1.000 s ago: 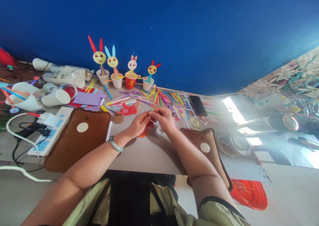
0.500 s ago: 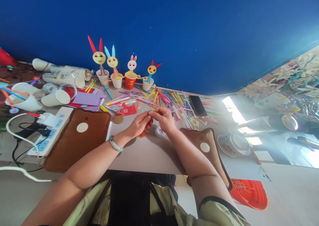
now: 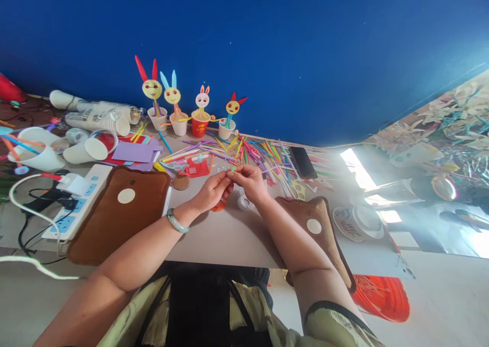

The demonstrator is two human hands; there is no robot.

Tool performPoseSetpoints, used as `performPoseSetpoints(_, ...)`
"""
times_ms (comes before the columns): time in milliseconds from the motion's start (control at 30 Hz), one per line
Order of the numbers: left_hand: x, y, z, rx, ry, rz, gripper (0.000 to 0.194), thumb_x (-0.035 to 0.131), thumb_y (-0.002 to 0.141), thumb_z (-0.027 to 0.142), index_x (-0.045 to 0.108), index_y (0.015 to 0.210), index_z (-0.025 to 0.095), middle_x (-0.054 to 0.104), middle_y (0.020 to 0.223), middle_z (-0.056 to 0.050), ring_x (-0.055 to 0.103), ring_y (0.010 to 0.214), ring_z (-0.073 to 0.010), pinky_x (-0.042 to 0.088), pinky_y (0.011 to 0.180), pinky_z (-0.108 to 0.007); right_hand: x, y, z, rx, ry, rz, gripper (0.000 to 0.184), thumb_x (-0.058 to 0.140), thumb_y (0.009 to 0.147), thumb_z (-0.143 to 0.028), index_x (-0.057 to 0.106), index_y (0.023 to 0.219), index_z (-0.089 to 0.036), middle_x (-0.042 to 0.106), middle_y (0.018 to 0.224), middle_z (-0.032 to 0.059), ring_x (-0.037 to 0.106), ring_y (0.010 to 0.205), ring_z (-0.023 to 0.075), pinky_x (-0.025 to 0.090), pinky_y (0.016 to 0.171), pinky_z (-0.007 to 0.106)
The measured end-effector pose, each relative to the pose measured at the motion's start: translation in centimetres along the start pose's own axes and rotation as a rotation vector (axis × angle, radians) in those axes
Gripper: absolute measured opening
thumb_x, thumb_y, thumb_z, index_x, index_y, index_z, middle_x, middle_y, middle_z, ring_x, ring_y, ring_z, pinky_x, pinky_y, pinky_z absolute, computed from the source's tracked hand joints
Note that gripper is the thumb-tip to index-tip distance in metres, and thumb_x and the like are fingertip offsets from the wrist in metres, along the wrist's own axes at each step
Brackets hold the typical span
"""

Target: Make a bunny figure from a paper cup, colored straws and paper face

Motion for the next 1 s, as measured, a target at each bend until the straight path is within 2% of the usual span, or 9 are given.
performPoseSetpoints(133,0.0,0.1,-0.2,0.012,0.004,-0.001,0.049,0.054,0.095,0.063,0.054,0.076,0.018,0.056,0.065,0.000,0.051,0.055,-0.0098,0.043,0.052,-0.024,0.1,-0.1,0.0,0.015,-0.016,-0.021,0.039,0.085,0.071,-0.052,0.060,0.072,-0.022,0.066,0.054,-0.0041,0.066,0.046,0.0179,0.054,0.048,0.029)
performPoseSetpoints(333,0.2,0.1,-0.2,0.047,-0.010,-0.020,0.049,0.054,0.094,0.064,0.058,0.079,0.017,0.066,0.074,-0.004,0.056,0.056,-0.0114,0.043,0.050,-0.026,0.4,-0.2,-0.7,-0.046,-0.030,-0.023,0.042,0.084,0.074,-0.051,0.056,0.067,-0.022,0.061,0.048,-0.0053,0.062,0.040,0.0151,0.041,0.039,0.024)
performPoseSetpoints(600,0.2,0.2,-0.7,0.016,-0.058,0.001,0.048,0.057,0.093,0.062,0.057,0.079,0.016,0.066,0.073,-0.004,0.055,0.056,-0.0100,0.041,0.050,-0.024,0.5,-0.5,-1.2,-0.038,-0.067,0.019,0.044,0.083,0.072,-0.057,0.057,0.067,-0.023,0.060,0.049,-0.0054,0.062,0.042,0.0161,0.045,0.041,0.027)
performPoseSetpoints(800,0.0,0.1,-0.6,0.008,-0.056,-0.002,0.045,0.059,0.093,0.061,0.058,0.089,0.016,0.067,0.074,-0.004,0.056,0.055,-0.0100,0.041,0.050,-0.023,0.2,-0.3,-1.2,-0.056,-0.080,0.035,0.041,0.082,0.073,-0.055,0.059,0.066,-0.022,0.060,0.049,-0.0043,0.060,0.043,0.0151,0.045,0.043,0.027)
performPoseSetpoints(1000,-0.2,0.1,-0.5,-0.019,-0.046,0.006,0.046,0.060,0.092,0.062,0.060,0.084,0.016,0.067,0.075,-0.005,0.055,0.055,-0.0107,0.041,0.050,-0.024,0.0,-0.1,-1.0,-0.073,-0.100,0.025,0.039,0.082,0.074,-0.054,0.062,0.067,-0.021,0.061,0.050,-0.0033,0.058,0.043,0.0137,0.044,0.043,0.026)
Point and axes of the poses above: each hand's wrist, its own y-axis towards the middle knuckle, its own x-axis out of the palm, z = x × y, the point moved 7 cm from there along y, towards the middle knuckle
